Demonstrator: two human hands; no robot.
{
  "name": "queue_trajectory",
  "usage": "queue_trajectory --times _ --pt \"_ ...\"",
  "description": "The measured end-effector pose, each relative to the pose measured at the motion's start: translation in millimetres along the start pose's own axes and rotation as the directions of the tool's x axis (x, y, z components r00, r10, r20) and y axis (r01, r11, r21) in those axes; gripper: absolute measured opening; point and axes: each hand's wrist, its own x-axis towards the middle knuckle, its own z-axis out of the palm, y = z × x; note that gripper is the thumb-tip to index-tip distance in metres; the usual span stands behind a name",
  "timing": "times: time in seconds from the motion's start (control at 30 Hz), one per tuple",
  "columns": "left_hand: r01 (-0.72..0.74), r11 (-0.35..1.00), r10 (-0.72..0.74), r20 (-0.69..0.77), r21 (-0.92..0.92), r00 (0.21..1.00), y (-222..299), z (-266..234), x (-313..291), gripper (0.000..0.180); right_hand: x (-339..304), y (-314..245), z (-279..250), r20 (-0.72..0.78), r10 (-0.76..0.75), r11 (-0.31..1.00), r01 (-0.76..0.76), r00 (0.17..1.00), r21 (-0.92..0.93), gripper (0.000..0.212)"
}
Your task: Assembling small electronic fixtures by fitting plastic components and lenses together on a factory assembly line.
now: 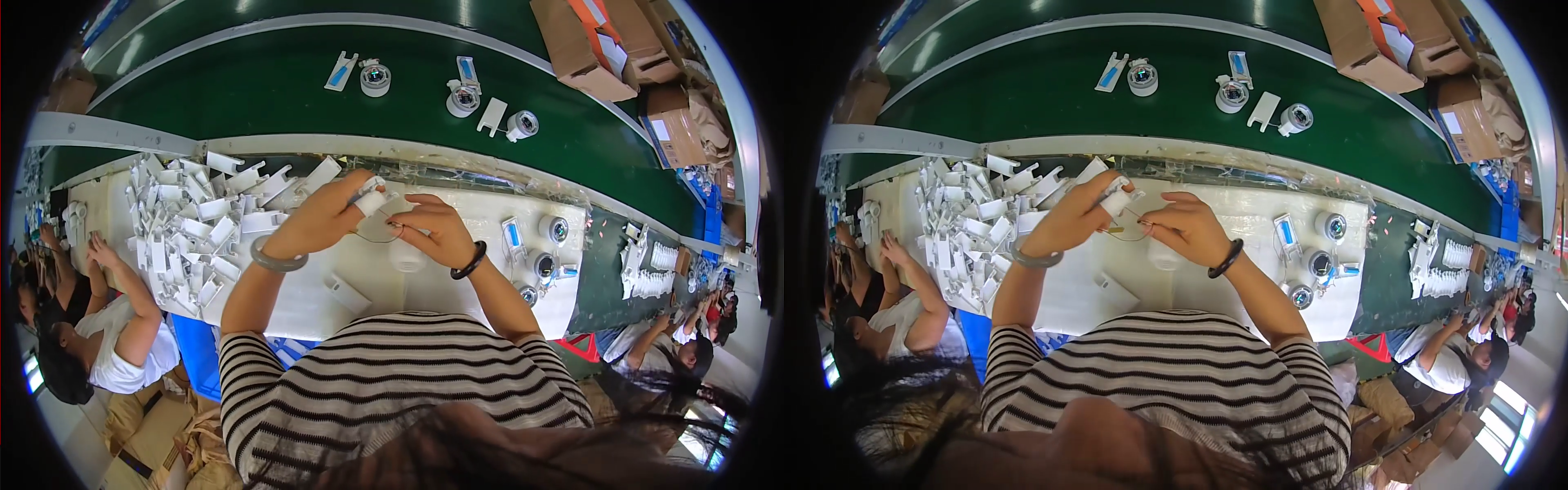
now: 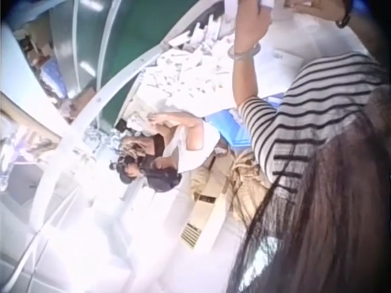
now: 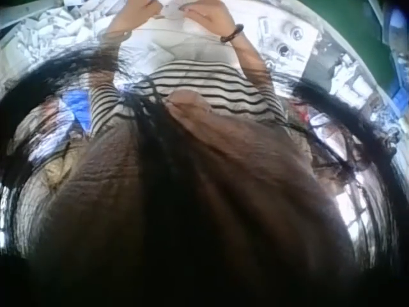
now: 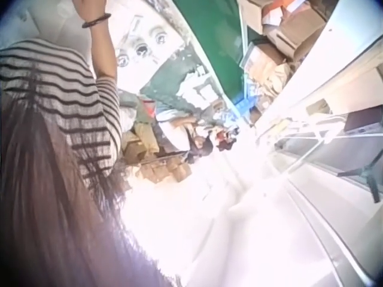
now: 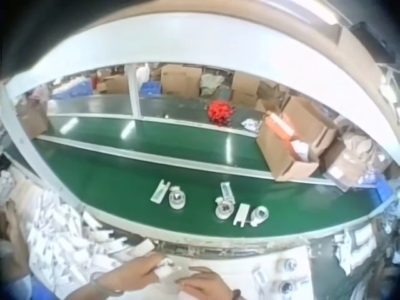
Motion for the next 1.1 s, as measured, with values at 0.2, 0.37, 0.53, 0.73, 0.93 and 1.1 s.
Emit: queue_trajectory --times 0.2,0.37,0.53,0.73,0.93,1.1 --pt "-0.130 0.925 0.264 -0.360 0.356 0.895 -27.0 50.7 8.5 0.026 -11.9 -14.3 -1.1 -0.194 0.009 0.993 -0.031 0.981 -0.111 0.022" --pt "0.034 0.908 -0.174 -0.303 -0.416 0.937 -21.9 69.8 8.1 0.034 -20.1 -6.3 4.6 -0.424 -0.007 0.966 -0.103 0.906 -0.238 0.031" --pt "-0.018 0.806 -0.173 -0.264 -0.592 0.949 -25.0 83.9 3.7 0.039 -14.6 -9.2 1.2 -0.420 -0.196 0.933 0.038 0.886 -0.357 0.023" --pt "-0.022 0.811 -0.167 -0.267 -0.584 0.949 -18.8 90.8 -1.2 0.043 -16.4 -15.4 11.3 -0.407 -0.152 0.951 0.021 0.901 -0.308 0.022" --pt "-0.053 0.858 -0.105 -0.274 -0.511 0.956 -9.7 89.5 -4.8 0.049 -16.6 -17.1 12.9 -0.480 -0.184 0.957 0.044 0.858 -0.288 0.019" --pt "-0.086 0.855 -0.081 -0.296 -0.511 0.952 -10.3 92.3 -4.0 0.048 -20.1 -14.8 15.4 -0.517 -0.179 0.962 0.038 0.837 -0.272 0.018"
